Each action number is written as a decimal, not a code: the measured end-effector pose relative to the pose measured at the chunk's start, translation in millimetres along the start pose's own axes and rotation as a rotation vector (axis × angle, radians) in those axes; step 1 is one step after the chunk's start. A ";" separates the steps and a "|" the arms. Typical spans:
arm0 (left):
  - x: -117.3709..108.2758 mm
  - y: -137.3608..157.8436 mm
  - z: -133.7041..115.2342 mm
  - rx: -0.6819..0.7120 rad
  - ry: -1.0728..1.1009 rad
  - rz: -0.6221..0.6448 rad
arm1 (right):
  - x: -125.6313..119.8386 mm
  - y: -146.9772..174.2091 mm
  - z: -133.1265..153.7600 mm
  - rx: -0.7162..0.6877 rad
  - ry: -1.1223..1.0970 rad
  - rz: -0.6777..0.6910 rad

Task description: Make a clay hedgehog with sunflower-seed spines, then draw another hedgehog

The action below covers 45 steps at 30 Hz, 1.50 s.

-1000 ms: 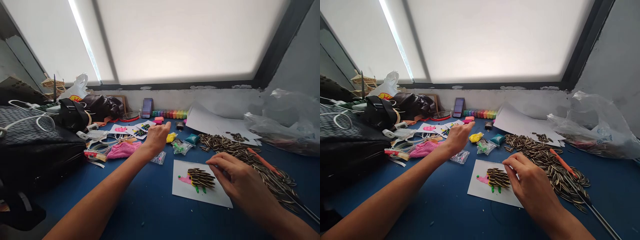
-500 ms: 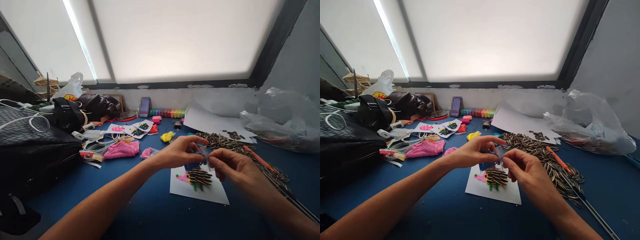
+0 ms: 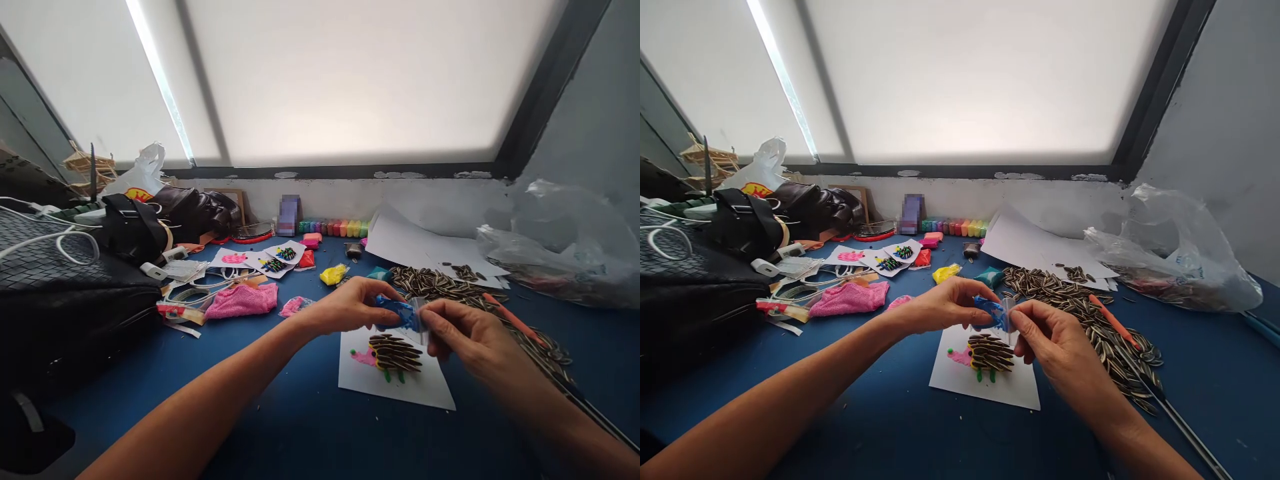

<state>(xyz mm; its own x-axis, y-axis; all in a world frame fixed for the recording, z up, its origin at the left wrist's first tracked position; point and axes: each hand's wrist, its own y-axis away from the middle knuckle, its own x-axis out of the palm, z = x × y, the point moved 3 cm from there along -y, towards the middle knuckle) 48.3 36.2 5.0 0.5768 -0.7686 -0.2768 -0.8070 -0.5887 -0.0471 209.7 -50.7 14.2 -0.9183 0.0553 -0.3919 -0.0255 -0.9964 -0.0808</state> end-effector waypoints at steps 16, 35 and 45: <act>0.6 6.4 -13.4 -0.037 0.178 -0.079 | -6.5 -1.6 -3.1 0.078 -0.204 -0.051; 9.8 2.8 -4.2 -0.062 0.332 -0.100 | -2.8 -0.2 -4.9 0.058 -0.137 0.007; 9.4 5.6 -8.6 -0.055 0.247 -0.071 | -4.9 1.3 -2.3 0.072 -0.168 0.033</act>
<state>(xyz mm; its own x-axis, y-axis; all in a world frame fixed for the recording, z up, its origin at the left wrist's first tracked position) 50.3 23.5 10.5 0.6507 -0.7586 -0.0319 -0.7591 -0.6510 -0.0038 215.1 -52.1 13.9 -0.9720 0.0171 -0.2343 -0.0171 -0.9999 -0.0018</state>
